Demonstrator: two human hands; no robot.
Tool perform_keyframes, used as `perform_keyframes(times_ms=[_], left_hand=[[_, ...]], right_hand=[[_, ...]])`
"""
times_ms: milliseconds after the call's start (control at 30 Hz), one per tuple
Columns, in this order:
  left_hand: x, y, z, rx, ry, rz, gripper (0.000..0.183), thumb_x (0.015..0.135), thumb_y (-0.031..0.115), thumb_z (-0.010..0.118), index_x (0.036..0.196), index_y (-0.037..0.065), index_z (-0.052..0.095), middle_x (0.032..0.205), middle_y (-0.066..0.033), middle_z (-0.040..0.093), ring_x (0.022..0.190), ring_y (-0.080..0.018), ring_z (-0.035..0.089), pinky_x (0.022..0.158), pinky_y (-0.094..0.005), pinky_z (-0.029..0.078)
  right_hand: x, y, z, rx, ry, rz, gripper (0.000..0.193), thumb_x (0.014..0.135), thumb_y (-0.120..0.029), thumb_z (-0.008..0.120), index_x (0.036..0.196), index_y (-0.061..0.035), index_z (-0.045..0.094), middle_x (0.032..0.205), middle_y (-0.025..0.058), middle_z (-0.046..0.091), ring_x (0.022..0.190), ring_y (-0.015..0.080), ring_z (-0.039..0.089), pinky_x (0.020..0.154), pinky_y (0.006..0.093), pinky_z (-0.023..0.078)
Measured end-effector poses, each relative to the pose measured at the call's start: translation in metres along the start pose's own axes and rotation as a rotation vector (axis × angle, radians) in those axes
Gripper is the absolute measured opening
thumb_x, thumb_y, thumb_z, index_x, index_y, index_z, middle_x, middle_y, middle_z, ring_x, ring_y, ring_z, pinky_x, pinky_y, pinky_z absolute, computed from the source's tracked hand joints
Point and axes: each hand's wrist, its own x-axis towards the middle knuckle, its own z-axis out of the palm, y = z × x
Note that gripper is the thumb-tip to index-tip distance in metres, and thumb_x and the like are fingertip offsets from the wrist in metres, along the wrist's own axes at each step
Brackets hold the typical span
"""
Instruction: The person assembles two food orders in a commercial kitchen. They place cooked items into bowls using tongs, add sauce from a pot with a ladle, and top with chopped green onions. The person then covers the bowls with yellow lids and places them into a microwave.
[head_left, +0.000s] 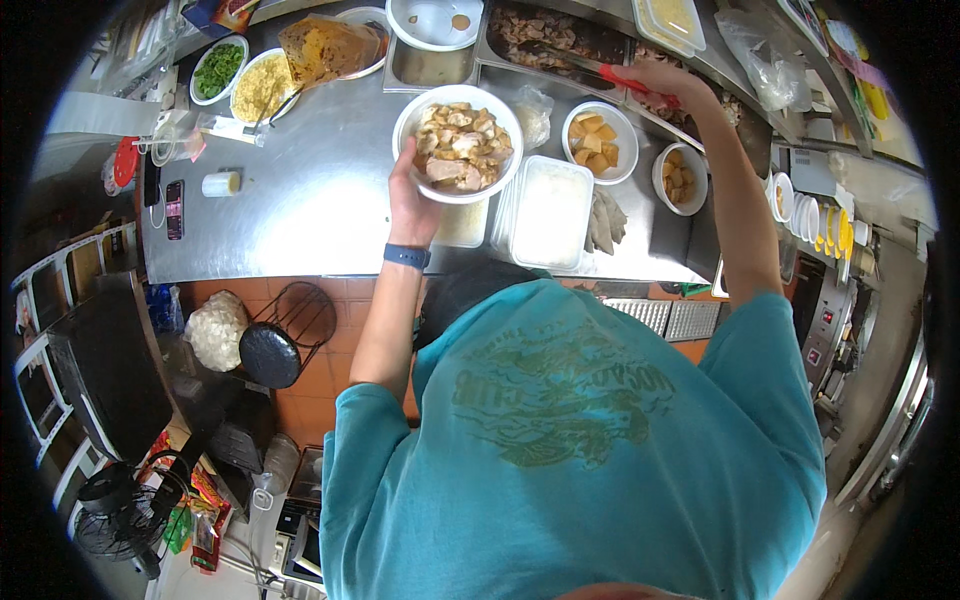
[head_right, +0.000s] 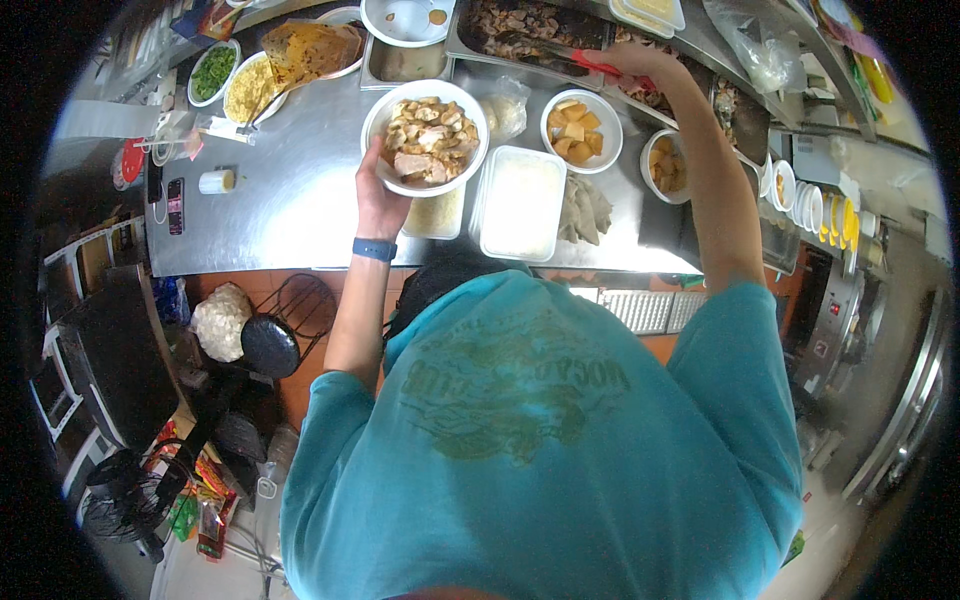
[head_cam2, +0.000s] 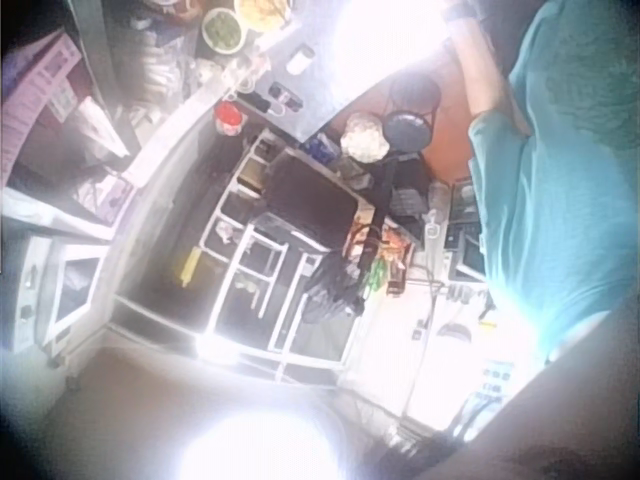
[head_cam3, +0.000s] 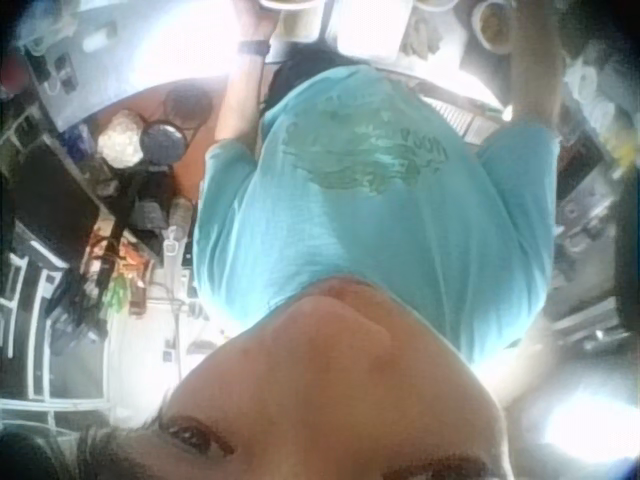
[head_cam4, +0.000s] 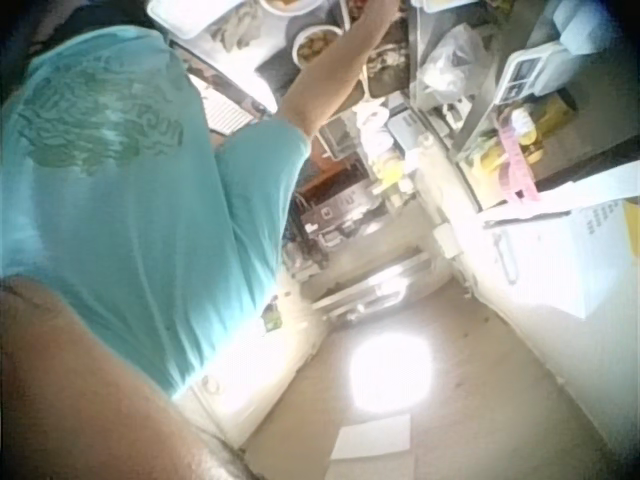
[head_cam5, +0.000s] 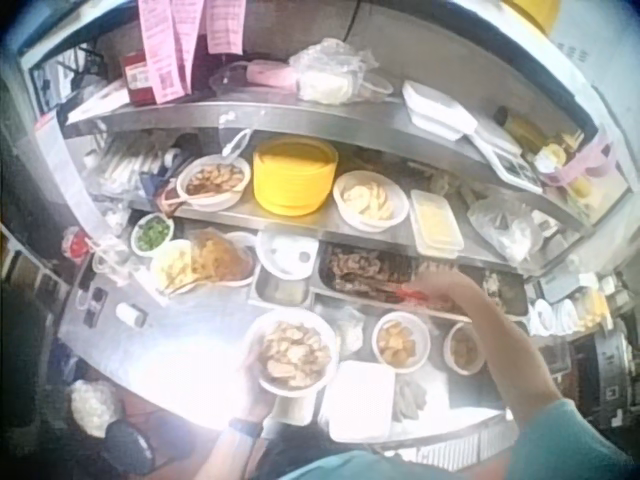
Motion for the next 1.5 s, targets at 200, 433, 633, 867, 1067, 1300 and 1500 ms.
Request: perform_keyframes(times_ms=[200,433,633,867,1067,1300,1500], left_hand=[[0.031,-0.019,0.023,-0.028,-0.071,-0.033,0.054,0.103,0.040,0.049,0.142,0.004,0.044,0.139,-0.0133,0.054,0.129,-0.0301,0.051,0.111,-0.0469,0.040],[0.051,-0.029,0.029,-0.014,-0.109,-0.044,0.049,0.105,0.035,0.045,0.142,0.003,0.043,0.141,-0.0123,0.053,0.130,-0.0274,0.050,0.113,-0.0432,0.039],[0.058,-0.028,0.027,-0.018,-0.133,-0.056,0.051,0.105,0.038,0.045,0.142,0.003,0.043,0.142,-0.0126,0.052,0.131,-0.0276,0.049,0.113,-0.0437,0.039],[0.059,-0.035,0.027,-0.029,-0.146,0.002,0.058,0.101,0.049,0.051,0.139,0.005,0.048,0.139,-0.0093,0.055,0.128,-0.0254,0.052,0.110,-0.0407,0.040],[0.050,-0.034,0.022,-0.009,-0.154,0.018,0.067,0.099,0.058,0.047,0.145,0.009,0.042,0.144,-0.0094,0.050,0.132,-0.0255,0.048,0.113,-0.0429,0.038],[0.044,-0.030,0.014,-0.033,-0.210,0.032,0.069,0.100,0.058,0.043,0.147,0.009,0.039,0.147,-0.0109,0.046,0.135,-0.0278,0.045,0.115,-0.0466,0.036],[0.045,-0.032,0.008,-0.041,-0.185,0.032,0.072,0.099,0.061,0.043,0.147,0.009,0.039,0.148,-0.0116,0.046,0.135,-0.0285,0.045,0.114,-0.0475,0.036]], right_hand=[[-0.040,0.025,0.016,0.463,0.035,0.050,0.051,0.099,-0.055,0.052,0.103,-0.0054,0.064,0.060,-0.0054,0.045,0.044,-0.0001,0.032,0.037,0.0174,0.026],[-0.056,0.038,0.036,0.572,0.095,0.038,0.048,0.102,-0.050,0.051,0.103,-0.0039,0.063,0.061,-0.0063,0.046,0.044,0.0016,0.033,0.037,0.0197,0.025],[-0.101,0.027,0.046,0.518,0.148,-0.005,0.043,0.101,-0.048,0.053,0.106,-0.0060,0.065,0.065,-0.0049,0.052,0.045,0.0017,0.036,0.040,0.0174,0.028],[-0.171,-0.022,0.106,0.243,0.198,-0.062,0.036,0.102,-0.042,0.053,0.102,-0.0089,0.067,0.062,-0.0046,0.052,0.049,0.0033,0.041,0.044,0.0199,0.031],[-0.176,-0.054,0.133,-0.113,0.070,-0.158,0.048,0.102,-0.049,0.050,0.112,-0.0049,0.067,0.064,0.0020,0.055,0.056,0.0100,0.051,0.055,0.0292,0.042],[-0.192,-0.047,0.119,0.046,0.022,-0.090,0.046,0.103,-0.045,0.050,0.107,-0.0031,0.066,0.060,-0.0020,0.051,0.053,0.0063,0.045,0.050,0.0256,0.036],[-0.204,-0.040,0.121,0.038,0.055,-0.056,0.038,0.104,-0.041,0.049,0.097,-0.0066,0.063,0.061,-0.0050,0.045,0.052,0.0047,0.041,0.048,0.0229,0.032]])
